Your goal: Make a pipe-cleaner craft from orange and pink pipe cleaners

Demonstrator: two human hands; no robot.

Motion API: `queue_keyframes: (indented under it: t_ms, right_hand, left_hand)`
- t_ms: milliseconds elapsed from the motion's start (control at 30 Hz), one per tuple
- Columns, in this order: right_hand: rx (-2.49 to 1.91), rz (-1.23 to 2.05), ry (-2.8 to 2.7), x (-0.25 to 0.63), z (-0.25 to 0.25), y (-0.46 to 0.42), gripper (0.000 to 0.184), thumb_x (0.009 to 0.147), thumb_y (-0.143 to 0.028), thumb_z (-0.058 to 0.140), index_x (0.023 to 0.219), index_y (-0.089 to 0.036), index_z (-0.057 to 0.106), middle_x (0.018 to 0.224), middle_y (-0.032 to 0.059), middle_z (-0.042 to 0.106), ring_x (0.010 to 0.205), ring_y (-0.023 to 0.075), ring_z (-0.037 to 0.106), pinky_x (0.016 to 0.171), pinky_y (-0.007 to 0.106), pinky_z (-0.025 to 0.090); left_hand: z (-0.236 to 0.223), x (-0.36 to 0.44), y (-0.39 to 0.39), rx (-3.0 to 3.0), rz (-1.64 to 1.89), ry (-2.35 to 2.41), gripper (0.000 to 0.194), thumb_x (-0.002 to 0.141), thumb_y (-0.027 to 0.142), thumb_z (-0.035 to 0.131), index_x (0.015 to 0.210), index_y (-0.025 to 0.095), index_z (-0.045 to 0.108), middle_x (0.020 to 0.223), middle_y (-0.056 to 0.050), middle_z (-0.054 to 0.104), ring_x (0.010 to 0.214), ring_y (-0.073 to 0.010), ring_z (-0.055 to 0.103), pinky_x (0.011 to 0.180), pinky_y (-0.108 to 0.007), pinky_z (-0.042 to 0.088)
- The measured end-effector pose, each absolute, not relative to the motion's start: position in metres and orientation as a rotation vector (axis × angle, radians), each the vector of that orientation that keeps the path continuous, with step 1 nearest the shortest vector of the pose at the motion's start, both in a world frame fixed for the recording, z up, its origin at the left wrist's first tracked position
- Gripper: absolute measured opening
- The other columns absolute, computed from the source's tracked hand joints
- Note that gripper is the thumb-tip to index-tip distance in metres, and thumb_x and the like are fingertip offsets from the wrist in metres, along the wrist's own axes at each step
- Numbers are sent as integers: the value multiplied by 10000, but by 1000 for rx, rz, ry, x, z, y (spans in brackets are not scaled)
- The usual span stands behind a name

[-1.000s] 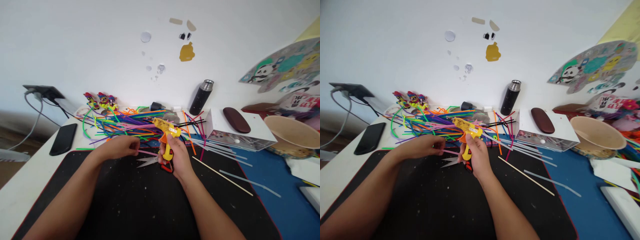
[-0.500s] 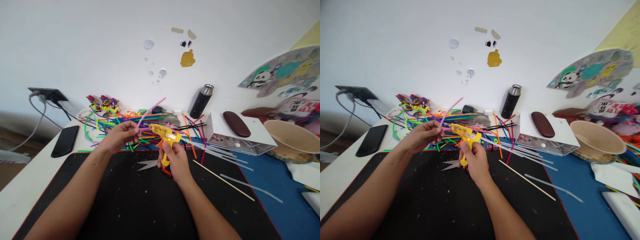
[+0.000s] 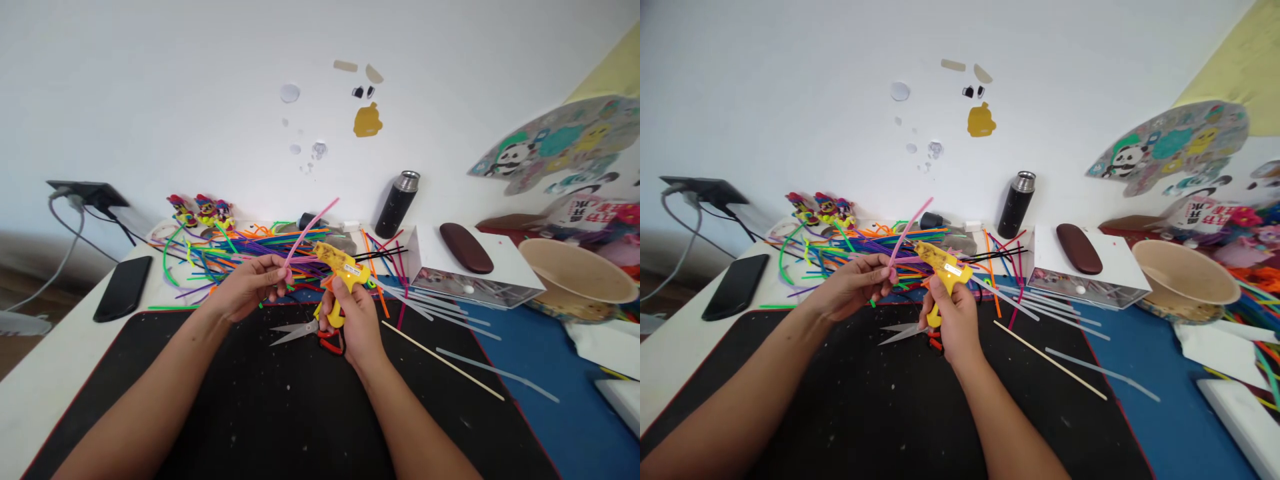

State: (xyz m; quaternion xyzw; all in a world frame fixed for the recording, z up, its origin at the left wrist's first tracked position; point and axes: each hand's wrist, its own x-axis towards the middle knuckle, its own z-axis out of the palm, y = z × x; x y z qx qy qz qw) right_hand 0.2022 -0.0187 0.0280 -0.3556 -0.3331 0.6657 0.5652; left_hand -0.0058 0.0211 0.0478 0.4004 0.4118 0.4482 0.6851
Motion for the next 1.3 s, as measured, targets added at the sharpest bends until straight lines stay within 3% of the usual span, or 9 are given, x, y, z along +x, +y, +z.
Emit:
queue_keyframes:
  t_ms: [367,700,933,1300]
  right_hand:
    - [-854,1572,-871,201,30,-23,576,867,-736,734,793,-176,619,561,-30,606,359,94,527,366,188,363]
    - [-924,1541,-987,200,33,-24,614,871,-757,709,689,-180,607,501,-25,560,377,105,529,405,209,407]
    - [-980,1516,-1005,198,32,-26,585,857,-742,735,759,-173,640,509,-28,582,382,107,551,391,190,388]
    - [-1043,1522,-928,200,29,-22,636,836,-804,704,750,-183,596,529,-25,586,374,101,542,371,187,374]
  left_hand:
    - [44,7,21,740,1127,897,383,641,230,1015,896,101,759,771,-50,765,565,-97,672,482,-147,527]
    - [49,5,18,831,1200,912,414,662,273,1008,938,113,743,820,-70,804,580,-137,725,509,-182,563]
    - [52,4,19,856,1244,911,416,622,310,1026,843,115,732,759,-39,781,578,-138,726,502,-179,561]
    - [55,4,16,933,1238,919,376,685,307,988,921,125,760,767,-47,788,567,-131,706,512,-190,549]
